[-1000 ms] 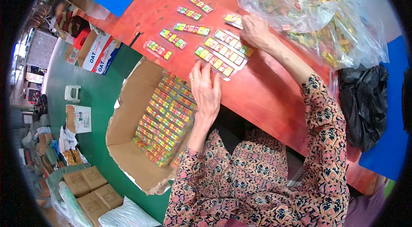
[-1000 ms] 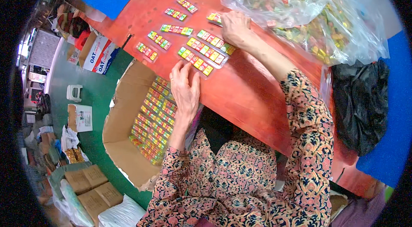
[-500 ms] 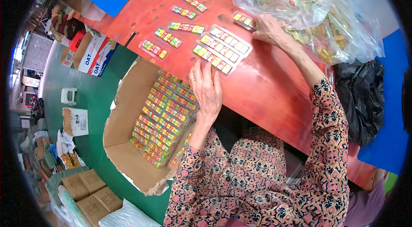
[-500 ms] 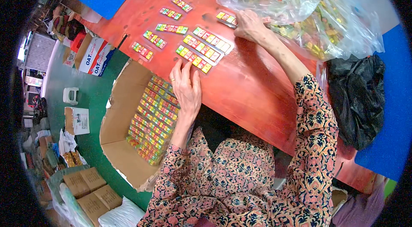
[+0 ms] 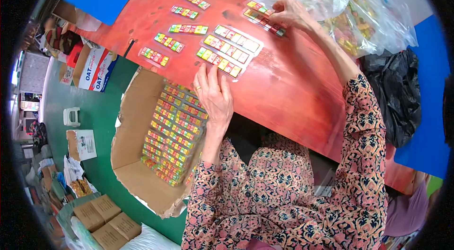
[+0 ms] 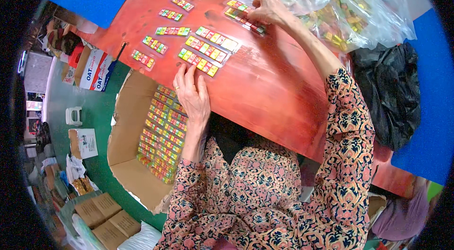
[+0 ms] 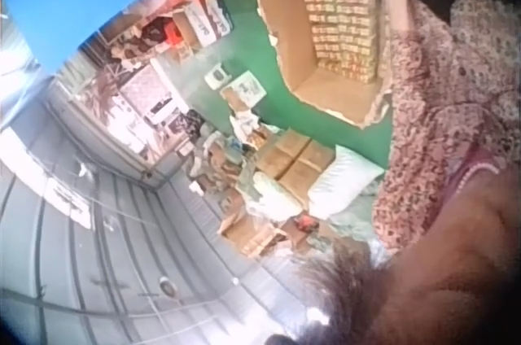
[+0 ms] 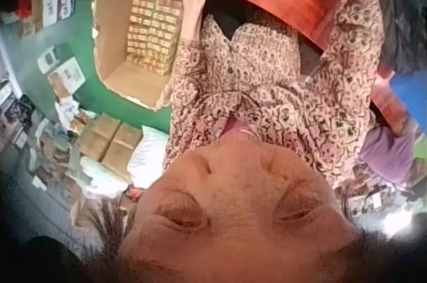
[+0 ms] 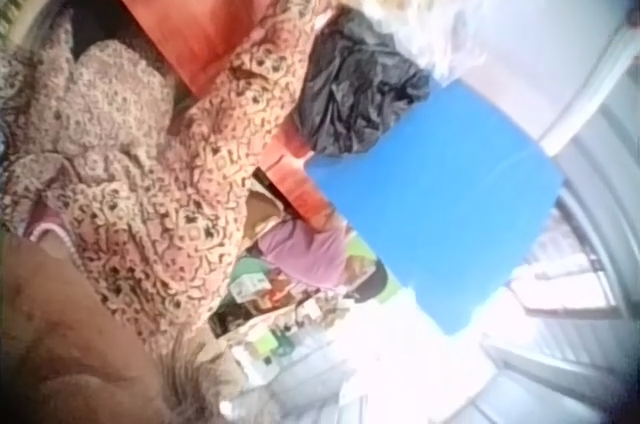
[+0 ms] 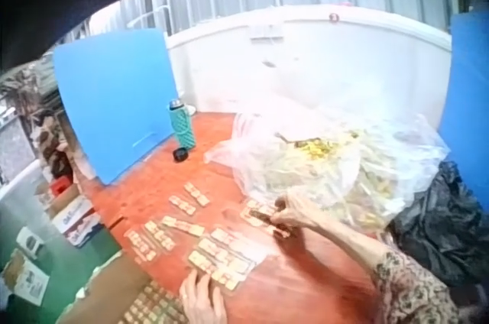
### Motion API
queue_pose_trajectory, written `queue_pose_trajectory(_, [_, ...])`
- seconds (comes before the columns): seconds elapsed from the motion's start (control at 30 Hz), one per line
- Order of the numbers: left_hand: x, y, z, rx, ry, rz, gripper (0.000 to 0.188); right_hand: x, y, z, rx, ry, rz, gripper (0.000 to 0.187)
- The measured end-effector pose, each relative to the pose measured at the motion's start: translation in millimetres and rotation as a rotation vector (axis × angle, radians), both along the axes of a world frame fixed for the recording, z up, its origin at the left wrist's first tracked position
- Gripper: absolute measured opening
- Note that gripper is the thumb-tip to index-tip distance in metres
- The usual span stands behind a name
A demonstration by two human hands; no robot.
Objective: Packaging small colorful items into plastic trays and placing them into a cardboard box.
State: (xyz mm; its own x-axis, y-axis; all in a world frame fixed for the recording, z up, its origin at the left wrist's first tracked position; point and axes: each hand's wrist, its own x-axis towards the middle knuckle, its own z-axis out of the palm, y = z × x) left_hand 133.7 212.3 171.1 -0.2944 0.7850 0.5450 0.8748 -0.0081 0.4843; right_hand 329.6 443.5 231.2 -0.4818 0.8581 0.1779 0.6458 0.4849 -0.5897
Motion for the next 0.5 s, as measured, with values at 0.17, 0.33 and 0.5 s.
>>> queue_pose_trajectory(0.17, [0, 1, -3, 0.011, 0.007, -0.002, 0.033, 23, 18, -4, -0.158, -0.028, 0.004, 0.025])
queue_pose_trajectory(0.33, [-1, -2, 0, -0.003, 0.017, 0.012, 0.034, 19, 5, 6, -0.238, -0.033, -0.016, 0.022])
queue_pose_trajectory(0.5, [2, -1, 1, -0.022, -0.004, 0.009, 0.036, 8, -11, 11, -0.141, -0.069, -0.035, 0.037])
